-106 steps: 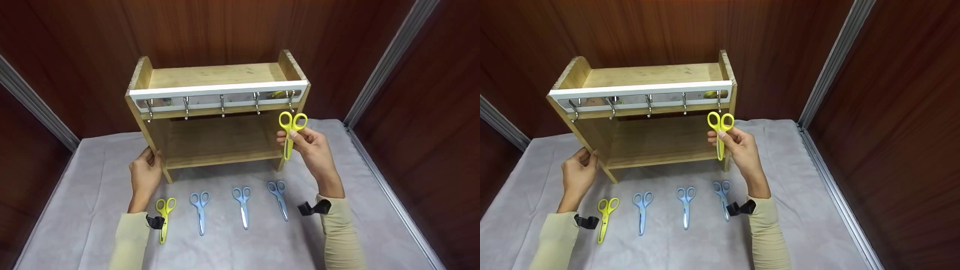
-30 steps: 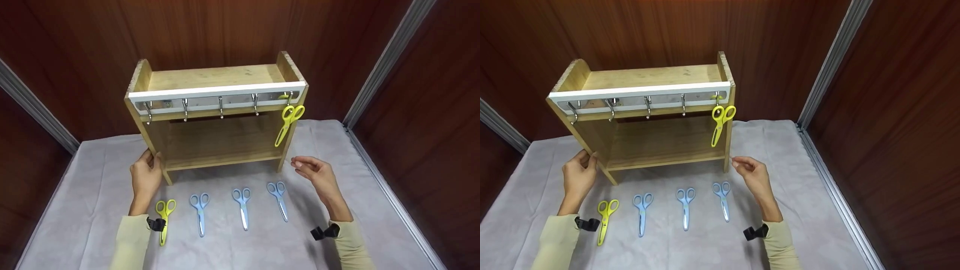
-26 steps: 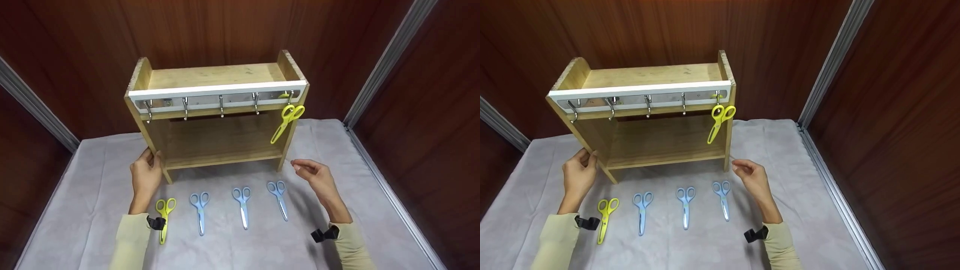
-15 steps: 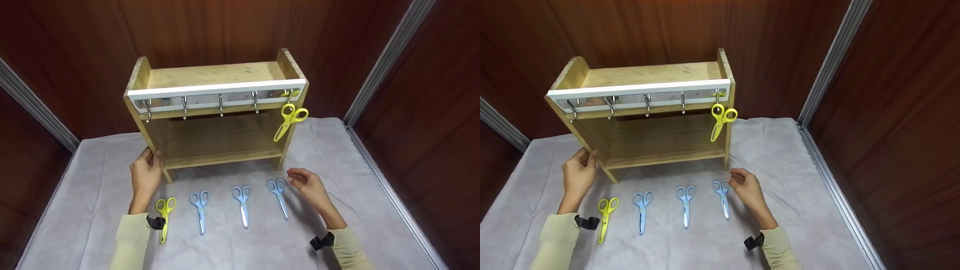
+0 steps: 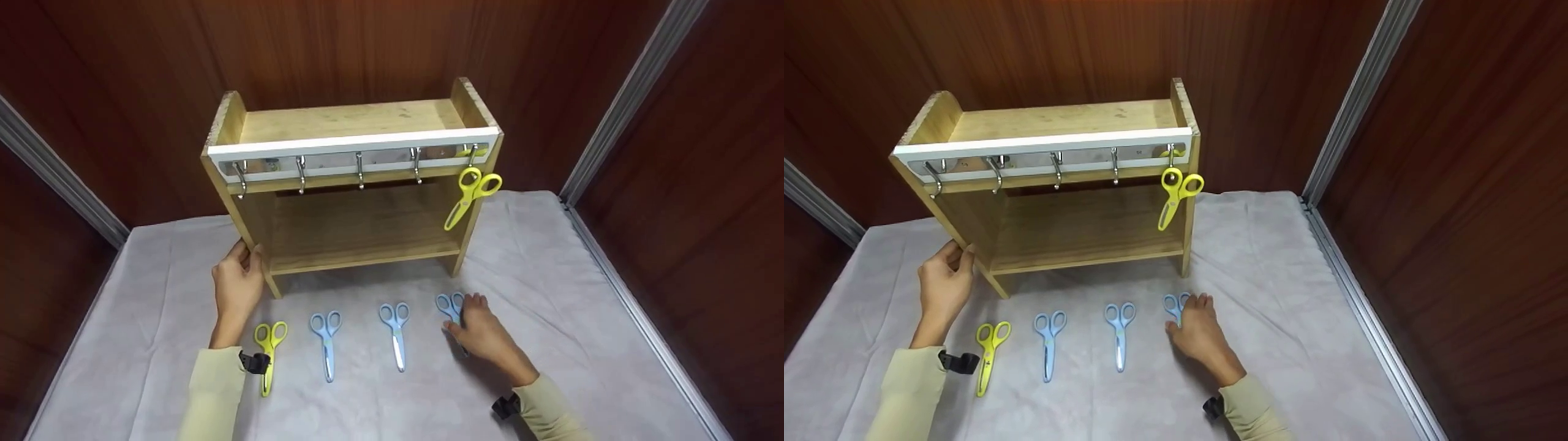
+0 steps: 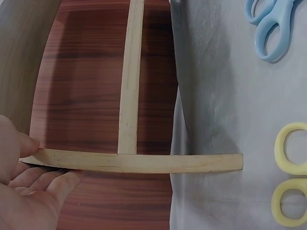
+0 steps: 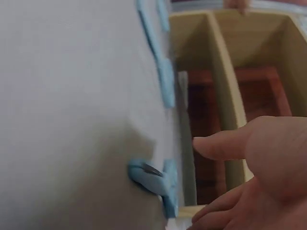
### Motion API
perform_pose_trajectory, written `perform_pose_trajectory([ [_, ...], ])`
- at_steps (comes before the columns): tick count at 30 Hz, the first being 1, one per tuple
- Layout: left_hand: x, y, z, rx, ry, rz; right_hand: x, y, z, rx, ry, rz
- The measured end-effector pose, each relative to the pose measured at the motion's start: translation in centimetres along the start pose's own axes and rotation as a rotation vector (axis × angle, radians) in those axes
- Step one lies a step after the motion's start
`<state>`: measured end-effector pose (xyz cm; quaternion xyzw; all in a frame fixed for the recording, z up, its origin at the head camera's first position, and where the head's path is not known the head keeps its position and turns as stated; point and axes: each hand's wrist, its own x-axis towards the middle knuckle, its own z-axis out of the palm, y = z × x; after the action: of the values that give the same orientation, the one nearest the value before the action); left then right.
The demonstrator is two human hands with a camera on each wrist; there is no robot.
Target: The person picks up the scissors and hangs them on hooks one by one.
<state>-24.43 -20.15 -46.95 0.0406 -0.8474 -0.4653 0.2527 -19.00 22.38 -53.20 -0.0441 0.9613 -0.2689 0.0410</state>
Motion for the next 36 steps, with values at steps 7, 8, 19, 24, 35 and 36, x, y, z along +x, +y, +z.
perform_pose_trajectory([
  [7, 0.0, 0.0, -0.1, -0.001, -0.005, 0.003, -0.1, -0.8, 1.2, -0.202, 0.029, 0.001],
  [8, 0.0, -0.1, -0.1, -0.003, -0.006, 0.002, 0.0, -0.8, 1.3, -0.239, 0.037, 0.001],
  [19, -0.1, 0.0, -0.1, -0.017, -0.025, -0.005, 0.0, -1.2, 2.6, -0.495, 0.205, -0.009],
  [24, 0.1, 0.1, -0.2, -0.02, -0.021, -0.011, 0.3, -1.7, 3.0, -0.631, 0.301, -0.038],
  [35, 0.0, 0.0, 0.0, -0.005, -0.018, -0.023, 1.0, -1.8, 3.9, -0.787, 0.491, -0.082],
  [36, 0.0, 0.0, -0.1, -0.007, -0.016, -0.022, 1.1, -1.7, 4.0, -0.794, 0.521, -0.104],
])
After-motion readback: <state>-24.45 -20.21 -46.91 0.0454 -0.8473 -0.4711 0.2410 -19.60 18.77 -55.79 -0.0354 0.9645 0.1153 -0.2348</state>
